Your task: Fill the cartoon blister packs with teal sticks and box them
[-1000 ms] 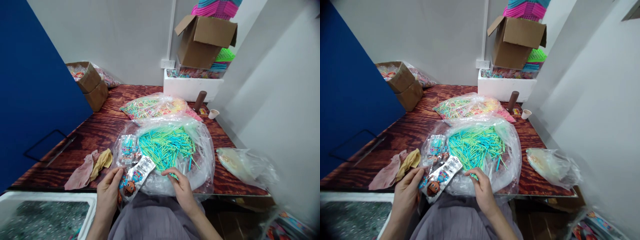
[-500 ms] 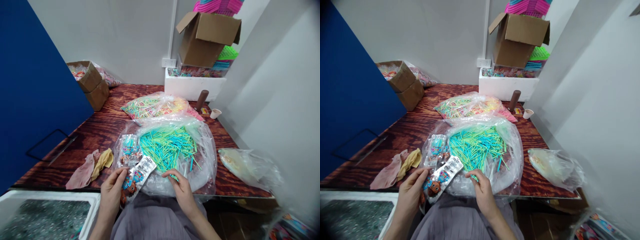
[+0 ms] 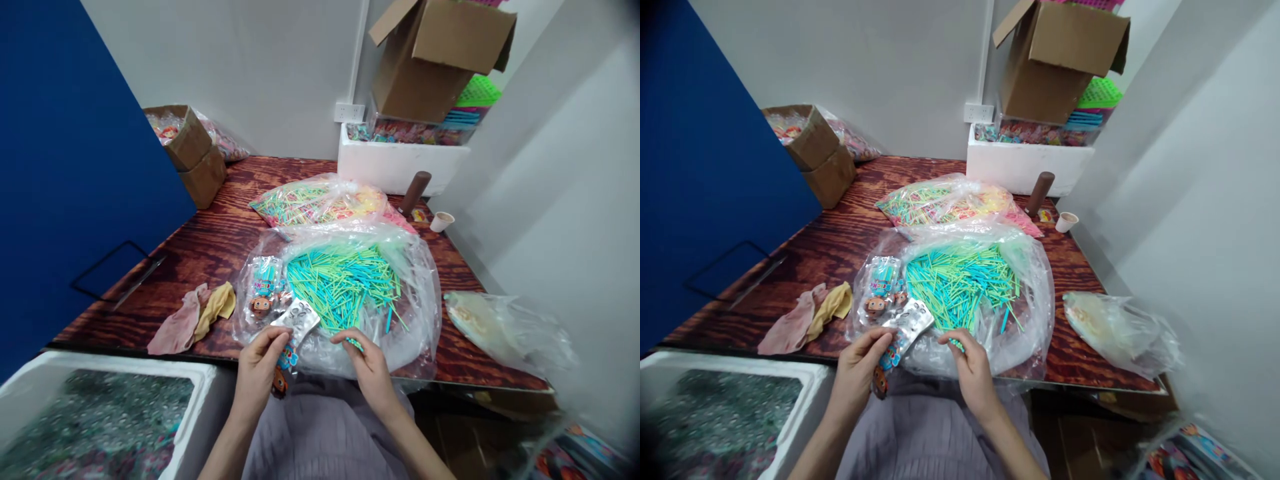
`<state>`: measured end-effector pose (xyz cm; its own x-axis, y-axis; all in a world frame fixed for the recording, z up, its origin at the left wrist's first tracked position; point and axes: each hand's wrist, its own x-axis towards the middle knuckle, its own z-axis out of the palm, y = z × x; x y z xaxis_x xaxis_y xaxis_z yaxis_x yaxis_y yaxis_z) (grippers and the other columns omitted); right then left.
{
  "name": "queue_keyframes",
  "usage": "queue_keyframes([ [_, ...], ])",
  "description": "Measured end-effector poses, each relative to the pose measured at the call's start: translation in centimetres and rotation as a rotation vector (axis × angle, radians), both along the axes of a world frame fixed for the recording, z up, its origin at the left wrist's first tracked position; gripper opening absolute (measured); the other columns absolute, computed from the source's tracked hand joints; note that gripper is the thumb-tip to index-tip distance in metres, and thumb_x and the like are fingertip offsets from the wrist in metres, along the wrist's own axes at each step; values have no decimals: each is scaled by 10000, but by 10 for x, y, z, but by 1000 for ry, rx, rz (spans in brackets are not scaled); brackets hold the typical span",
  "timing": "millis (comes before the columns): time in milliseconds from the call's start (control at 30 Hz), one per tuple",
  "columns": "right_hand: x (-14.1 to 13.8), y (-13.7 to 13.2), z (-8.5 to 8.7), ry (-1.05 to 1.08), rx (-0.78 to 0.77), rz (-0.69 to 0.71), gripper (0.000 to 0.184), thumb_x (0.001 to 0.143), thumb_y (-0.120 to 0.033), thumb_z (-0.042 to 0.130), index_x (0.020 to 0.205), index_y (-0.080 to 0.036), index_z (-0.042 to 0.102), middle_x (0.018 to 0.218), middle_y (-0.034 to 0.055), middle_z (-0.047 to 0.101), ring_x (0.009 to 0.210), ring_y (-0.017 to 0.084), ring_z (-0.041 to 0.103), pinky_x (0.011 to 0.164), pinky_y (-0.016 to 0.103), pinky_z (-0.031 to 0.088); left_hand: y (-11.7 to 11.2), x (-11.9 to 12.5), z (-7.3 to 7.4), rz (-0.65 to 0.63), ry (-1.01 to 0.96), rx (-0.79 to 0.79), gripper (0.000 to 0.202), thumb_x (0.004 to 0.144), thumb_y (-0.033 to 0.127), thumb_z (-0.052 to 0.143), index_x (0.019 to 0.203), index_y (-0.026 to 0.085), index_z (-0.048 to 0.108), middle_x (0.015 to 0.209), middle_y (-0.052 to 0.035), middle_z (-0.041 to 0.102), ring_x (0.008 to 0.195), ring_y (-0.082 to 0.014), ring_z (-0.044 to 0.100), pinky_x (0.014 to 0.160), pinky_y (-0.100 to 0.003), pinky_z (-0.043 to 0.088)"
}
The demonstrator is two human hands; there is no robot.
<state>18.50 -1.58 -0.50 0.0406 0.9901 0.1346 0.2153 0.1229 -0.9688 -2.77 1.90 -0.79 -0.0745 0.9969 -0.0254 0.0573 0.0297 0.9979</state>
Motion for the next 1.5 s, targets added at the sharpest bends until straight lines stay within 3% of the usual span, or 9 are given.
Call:
queue_keyframes([
  [700, -6, 1, 0, -8, -30, 9, 210, 972, -279, 475, 990, -221, 675, 1017, 40, 698, 983, 194, 626, 882, 275, 419, -5, -2, -5, -44, 23, -12, 247, 828, 414, 659, 850, 187, 752, 896, -56, 732, 916, -219, 654, 832, -295, 499],
  [833, -5, 3, -4, 22, -60, 5, 213, 968, -310, 492, 984, -218, 684, 1012, 42, 707, 957, 197, 626, 869, 291, 415, -8, 0, -3, -100, 68, 34, 219, 845, 381, 645, 855, 203, 772, 890, -52, 734, 904, -214, 655, 805, -288, 504],
  [933, -3, 16, 0, 157, -89, -52, 178, 933, -344, 566, 941, -217, 690, 962, 33, 722, 917, 197, 632, 876, 314, 416, -10, 5, 2, -189, 74, 83, 210, 865, 351, 625, 863, 213, 782, 883, -48, 735, 877, -201, 660, 772, -272, 509],
  [1033, -5, 37, 22, 531, -103, -139, 143, 864, -367, 667, 887, -227, 681, 870, 8, 733, 932, 204, 648, 953, 365, 414, -10, 11, 7, -237, 72, 112, 219, 879, 344, 610, 870, 211, 784, 878, -52, 737, 850, -194, 667, 743, -265, 515],
  [1133, -13, 55, 53, 960, -179, -38, 157, 767, -344, 776, 816, -241, 667, 883, -8, 744, 997, 220, 663, 991, 422, 428, -10, 16, 9, -244, 63, 128, 227, 879, 352, 610, 863, 206, 783, 858, -54, 735, 827, -192, 671, 724, -264, 520],
  [1200, -21, 61, 68, 1116, -281, 52, 195, 709, -304, 827, 800, -245, 665, 904, -11, 751, 1034, 231, 665, 995, 446, 443, -10, 17, 9, -247, 54, 132, 225, 879, 353, 611, 862, 208, 782, 857, -53, 735, 822, -190, 673, 720, -262, 518],
  [1300, -32, 58, 73, 1179, -388, 98, 210, 690, -280, 841, 814, -233, 678, 903, 9, 755, 1075, 251, 661, 1000, 468, 453, -11, 16, 8, -235, 49, 134, 213, 886, 339, 607, 867, 215, 779, 877, -49, 739, 834, -186, 673, 717, -254, 511],
  [1500, -34, 41, 55, 1032, -392, 30, 198, 695, -321, 830, 786, -213, 692, 867, 43, 763, 1130, 276, 630, 1081, 474, 367, -13, 13, 9, -202, 59, 160, 203, 885, 324, 609, 878, 210, 777, 872, -52, 737, 841, -188, 675, 736, -260, 515],
])
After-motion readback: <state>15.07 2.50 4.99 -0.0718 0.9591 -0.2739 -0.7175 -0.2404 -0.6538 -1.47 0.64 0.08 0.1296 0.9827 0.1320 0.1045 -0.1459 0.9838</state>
